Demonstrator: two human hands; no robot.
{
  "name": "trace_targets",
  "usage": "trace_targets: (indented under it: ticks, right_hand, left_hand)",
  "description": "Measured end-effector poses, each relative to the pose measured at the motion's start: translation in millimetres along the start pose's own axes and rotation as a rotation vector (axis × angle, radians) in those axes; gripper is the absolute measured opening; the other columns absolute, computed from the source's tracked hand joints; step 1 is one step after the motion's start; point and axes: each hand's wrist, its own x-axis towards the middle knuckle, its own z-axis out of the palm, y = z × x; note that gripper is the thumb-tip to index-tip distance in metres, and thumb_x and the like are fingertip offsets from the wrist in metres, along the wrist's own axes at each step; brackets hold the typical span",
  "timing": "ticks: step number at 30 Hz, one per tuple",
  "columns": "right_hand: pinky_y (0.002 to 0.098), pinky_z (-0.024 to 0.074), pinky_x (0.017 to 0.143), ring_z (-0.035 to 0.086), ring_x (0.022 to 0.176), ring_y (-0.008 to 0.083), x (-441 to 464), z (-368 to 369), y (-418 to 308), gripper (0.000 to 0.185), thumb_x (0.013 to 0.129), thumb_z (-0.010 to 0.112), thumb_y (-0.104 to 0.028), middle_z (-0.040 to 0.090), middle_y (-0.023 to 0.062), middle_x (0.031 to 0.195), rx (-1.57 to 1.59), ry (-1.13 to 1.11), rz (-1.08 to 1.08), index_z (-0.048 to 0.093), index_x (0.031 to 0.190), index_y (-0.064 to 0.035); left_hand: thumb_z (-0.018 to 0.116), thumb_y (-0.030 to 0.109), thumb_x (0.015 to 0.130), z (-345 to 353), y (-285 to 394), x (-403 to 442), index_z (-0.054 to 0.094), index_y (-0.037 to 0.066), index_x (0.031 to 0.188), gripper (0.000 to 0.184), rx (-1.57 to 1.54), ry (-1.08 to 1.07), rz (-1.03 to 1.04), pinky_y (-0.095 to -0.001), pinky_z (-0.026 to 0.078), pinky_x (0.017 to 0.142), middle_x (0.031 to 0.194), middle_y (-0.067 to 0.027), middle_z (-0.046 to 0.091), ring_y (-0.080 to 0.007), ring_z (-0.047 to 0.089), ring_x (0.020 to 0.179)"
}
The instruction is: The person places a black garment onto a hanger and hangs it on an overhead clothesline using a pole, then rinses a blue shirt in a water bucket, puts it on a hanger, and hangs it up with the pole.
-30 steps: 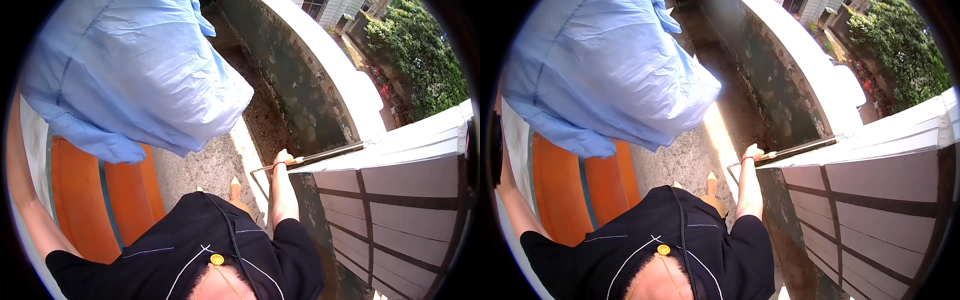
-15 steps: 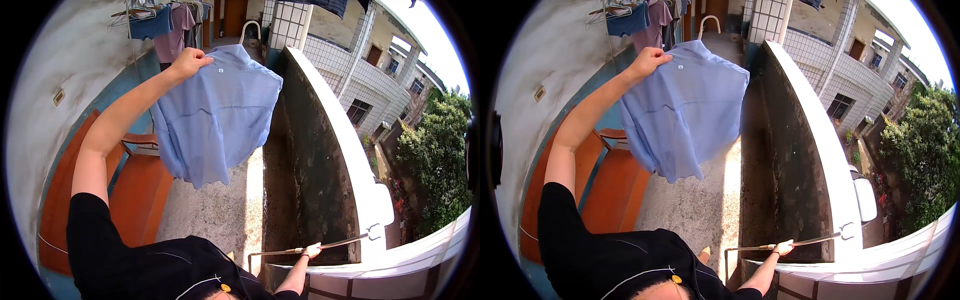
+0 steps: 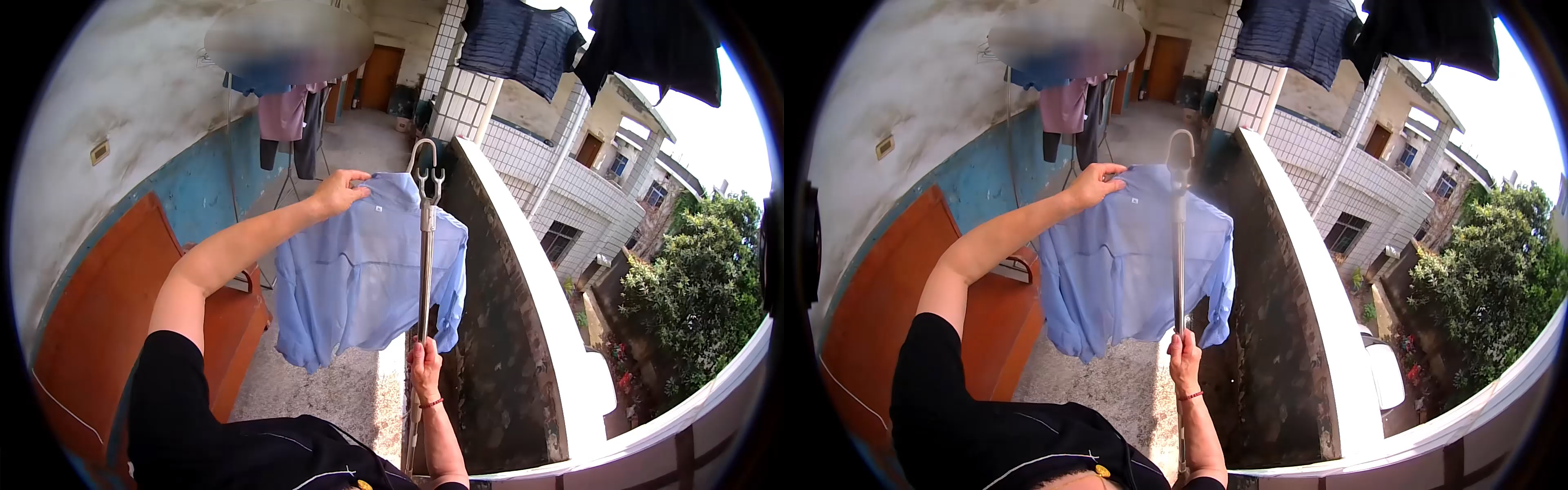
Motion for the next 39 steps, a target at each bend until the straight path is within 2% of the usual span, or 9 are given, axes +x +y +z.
trace_targets:
  ticks: [1,10,19,21,27,30,32,37,39]
  right_hand:
    - [0.0224,0.0359,0.044,0.045,0.046,0.0077,2.5,2.1,-1.2,0.017,0.086,0.046,-0.019,0.047,0.0015,0.052,-0.023,0.038,-0.011,0.051,0.086,-0.0025]
    - [0.0182,0.0280,0.041,0.035,0.046,0.0021,-13.2,2.0,15.1,0.015,0.084,0.054,-0.018,0.039,-0.0055,0.053,-0.129,0.208,-0.025,0.053,0.082,-0.0025]
    - [0.0164,0.0251,0.038,0.032,0.044,0.0005,-14.6,3.6,3.1,0.017,0.085,0.052,-0.019,0.037,-0.0069,0.053,-0.050,0.111,0.060,0.051,0.075,-0.0053]
    - [0.0160,0.0251,0.037,0.033,0.043,0.0006,-21.2,7.8,-3.3,0.018,0.085,0.052,-0.021,0.039,-0.0068,0.052,0.029,0.084,0.089,0.051,0.074,-0.0061]
    - [0.0164,0.0251,0.037,0.034,0.043,0.0010,-26.7,11.1,-15.7,0.018,0.086,0.051,-0.020,0.039,-0.0063,0.051,0.113,-0.011,0.133,0.052,0.075,-0.0057]
    - [0.0187,0.0237,0.042,0.031,0.049,0.0020,-24.5,6.0,-24.6,0.021,0.085,0.052,-0.018,0.036,-0.0062,0.053,0.055,0.006,0.066,0.050,0.071,-0.0022]
    - [0.0187,0.0239,0.042,0.031,0.049,0.0021,-23.7,0.2,-24.0,0.021,0.085,0.052,-0.018,0.037,-0.0062,0.053,0.059,0.004,0.082,0.050,0.071,-0.0020]
    - [0.0167,0.0254,0.038,0.033,0.042,0.0013,-20.4,-8.4,-24.7,0.020,0.086,0.051,-0.020,0.038,-0.0062,0.051,0.113,-0.008,0.094,0.053,0.076,-0.0035]
    - [0.0167,0.0255,0.038,0.033,0.042,0.0015,-19.3,-11.6,-31.5,0.020,0.086,0.050,-0.021,0.039,-0.0059,0.051,0.168,-0.001,0.120,0.053,0.077,-0.0032]
  left_hand:
    - [0.057,0.006,0.078,-1.8,-2.8,-2.8,0.049,-0.005,0.110,0.035,-0.009,-0.042,-0.044,-0.0224,0.044,0.072,0.095,-0.0076,0.058,-0.0096,0.054,0.080]
    - [0.059,0.017,0.075,-0.7,-12.7,-37.8,0.055,0.003,0.106,0.035,0.090,-0.029,-0.092,-0.0245,0.043,0.066,0.084,-0.0081,0.062,-0.0118,0.057,0.073]
    - [0.060,0.024,0.075,3.0,-31.3,-69.9,0.055,0.001,0.106,0.038,0.204,-0.182,-0.026,-0.0253,0.042,0.063,0.079,-0.0089,0.060,-0.0123,0.053,0.067]
    - [0.060,0.033,0.074,-10.3,9.7,-69.8,0.056,0.000,0.102,0.043,0.389,-0.364,-0.233,-0.0290,0.042,0.065,0.082,-0.0117,0.058,-0.0170,0.054,0.069]
    - [0.064,0.033,0.066,-3.4,-12.9,-66.7,0.052,0.003,0.093,0.042,0.526,-0.324,0.179,-0.0304,0.040,0.065,0.092,-0.0121,0.052,-0.0214,0.051,0.076]
    - [0.064,0.028,0.066,5.3,-8.1,-61.7,0.054,0.000,0.089,0.037,0.310,-0.201,0.309,-0.0295,0.041,0.065,0.084,-0.0099,0.053,-0.0181,0.051,0.070]
    - [0.067,0.017,0.070,4.8,-2.2,-52.7,0.058,0.002,0.075,0.018,0.120,-0.449,-0.002,-0.0249,0.040,0.060,0.070,-0.0026,0.054,-0.0114,0.050,0.067]
    - [0.058,0.018,0.079,19.3,3.8,-21.0,0.061,0.006,0.081,0.012,-0.128,-0.461,-0.029,-0.0212,0.041,0.059,0.075,0.0015,0.056,-0.0071,0.051,0.070]
    - [0.058,0.020,0.079,29.1,0.6,-9.7,0.060,0.007,0.087,0.015,-0.330,-0.500,-0.218,-0.0210,0.042,0.062,0.081,0.0004,0.057,-0.0076,0.052,0.070]
